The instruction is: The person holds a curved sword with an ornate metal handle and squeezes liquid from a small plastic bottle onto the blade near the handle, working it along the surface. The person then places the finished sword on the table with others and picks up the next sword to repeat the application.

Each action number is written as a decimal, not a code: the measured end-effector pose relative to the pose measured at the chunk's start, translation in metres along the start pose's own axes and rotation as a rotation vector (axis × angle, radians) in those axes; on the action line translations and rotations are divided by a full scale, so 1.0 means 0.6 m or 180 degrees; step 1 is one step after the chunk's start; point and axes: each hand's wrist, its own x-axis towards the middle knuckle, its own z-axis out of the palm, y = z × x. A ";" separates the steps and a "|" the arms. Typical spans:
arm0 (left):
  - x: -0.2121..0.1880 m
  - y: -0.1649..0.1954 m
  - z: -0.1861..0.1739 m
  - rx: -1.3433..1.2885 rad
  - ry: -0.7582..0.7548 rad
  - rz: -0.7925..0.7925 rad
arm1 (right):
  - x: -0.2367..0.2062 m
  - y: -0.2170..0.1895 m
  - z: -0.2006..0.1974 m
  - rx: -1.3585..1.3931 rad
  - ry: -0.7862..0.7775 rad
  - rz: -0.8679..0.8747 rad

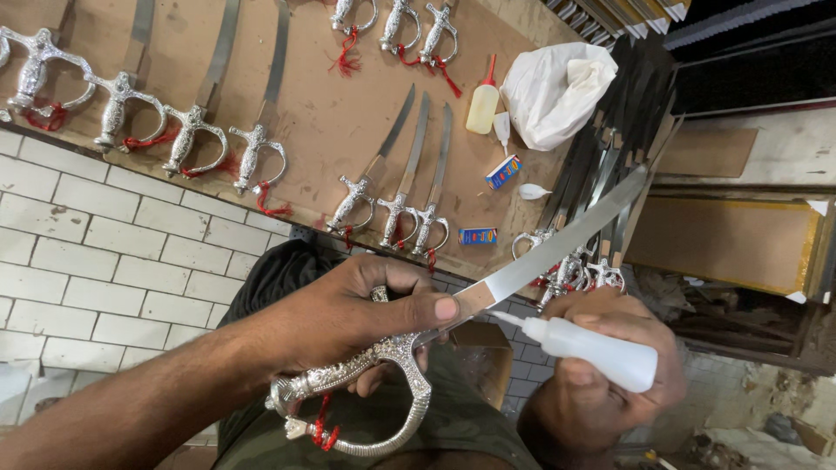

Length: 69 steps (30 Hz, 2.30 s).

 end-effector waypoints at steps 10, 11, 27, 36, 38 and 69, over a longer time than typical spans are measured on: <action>-0.029 0.012 0.020 0.2906 0.0749 0.2625 | 0.015 0.031 -0.038 0.1101 -0.0044 0.0154; -0.033 0.014 0.022 0.2982 0.0715 0.2505 | 0.012 0.032 -0.042 0.1257 -0.0070 0.0292; -0.069 -0.001 0.033 0.4314 0.0850 0.2548 | -0.029 0.010 -0.029 0.0186 -0.0780 0.0535; -0.061 -0.006 0.017 0.4304 0.0808 0.2557 | -0.006 0.005 -0.012 0.0086 -0.0810 0.0279; -0.063 -0.005 0.012 0.4227 0.0813 0.2547 | 0.000 0.006 -0.010 -0.0003 -0.0756 0.0148; 0.007 0.003 0.083 0.0539 0.0138 0.1338 | 0.012 0.005 -0.068 -0.0932 -0.1324 -0.0909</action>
